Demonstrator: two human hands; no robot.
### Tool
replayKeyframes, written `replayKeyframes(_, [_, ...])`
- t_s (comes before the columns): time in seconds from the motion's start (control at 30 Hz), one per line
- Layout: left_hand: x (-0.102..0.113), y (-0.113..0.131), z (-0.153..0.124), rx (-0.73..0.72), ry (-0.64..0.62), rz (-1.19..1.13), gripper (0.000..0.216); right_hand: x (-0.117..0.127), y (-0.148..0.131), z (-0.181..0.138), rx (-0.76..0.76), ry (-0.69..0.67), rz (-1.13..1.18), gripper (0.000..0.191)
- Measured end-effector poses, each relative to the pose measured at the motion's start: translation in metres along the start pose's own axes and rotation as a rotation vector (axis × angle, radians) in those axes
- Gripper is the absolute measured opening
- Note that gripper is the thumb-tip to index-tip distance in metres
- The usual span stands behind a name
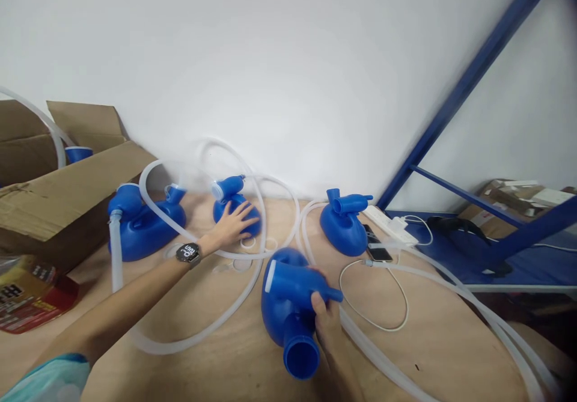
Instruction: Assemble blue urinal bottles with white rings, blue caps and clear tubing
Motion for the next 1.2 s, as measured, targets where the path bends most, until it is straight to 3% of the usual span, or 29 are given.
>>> replayKeyframes(0.1, [-0.007, -0.015, -0.007, 0.054, -0.011, 0.054, 0.061, 0.002, 0.003, -0.002, -0.002, 0.029, -0.042, 0.065])
replayKeyframes(0.33, [-0.008, -0.037, -0.022, 0.157, -0.045, 0.103, 0.059, -0.003, 0.005, 0.0, -0.047, 0.078, 0.015, 0.065])
replayKeyframes(0.43, [-0.009, -0.026, -0.018, 0.195, -0.051, 0.107, 0.054, -0.003, 0.009, 0.001, -0.002, 0.021, 0.066, 0.079])
replayKeyframes(0.53, [-0.013, 0.0, -0.012, 0.142, -0.092, 0.069, 0.041, -0.001, 0.012, -0.004, 0.022, -0.051, 0.117, 0.095])
replayKeyframes(0.7, [-0.031, 0.034, -0.006, 0.011, -0.266, -0.046, 0.031, 0.0, 0.006, -0.011, -0.101, -0.089, 0.075, 0.081])
replayKeyframes(0.9, [-0.045, 0.033, 0.005, -0.016, -0.38, -0.088, 0.037, -0.011, -0.022, -0.003, -0.107, -0.211, 0.061, 0.078])
replayKeyframes(1.03, [-0.044, 0.031, 0.002, -0.029, -0.345, -0.089, 0.037, -0.018, -0.035, 0.007, -0.058, -0.298, -0.001, 0.079])
replayKeyframes(1.2, [-0.027, 0.036, -0.006, -0.01, -0.217, -0.106, 0.024, -0.024, -0.029, 0.022, 0.14, -0.342, -0.27, 0.095])
Point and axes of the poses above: each hand's wrist, its own z-axis towards the middle knuckle, its own x-axis out of the back of the hand, y = z × x, the point moved 1 cm from there along z, towards the middle knuckle, and after that the axes turned 9 degrees about z, right-handed, at the moved point
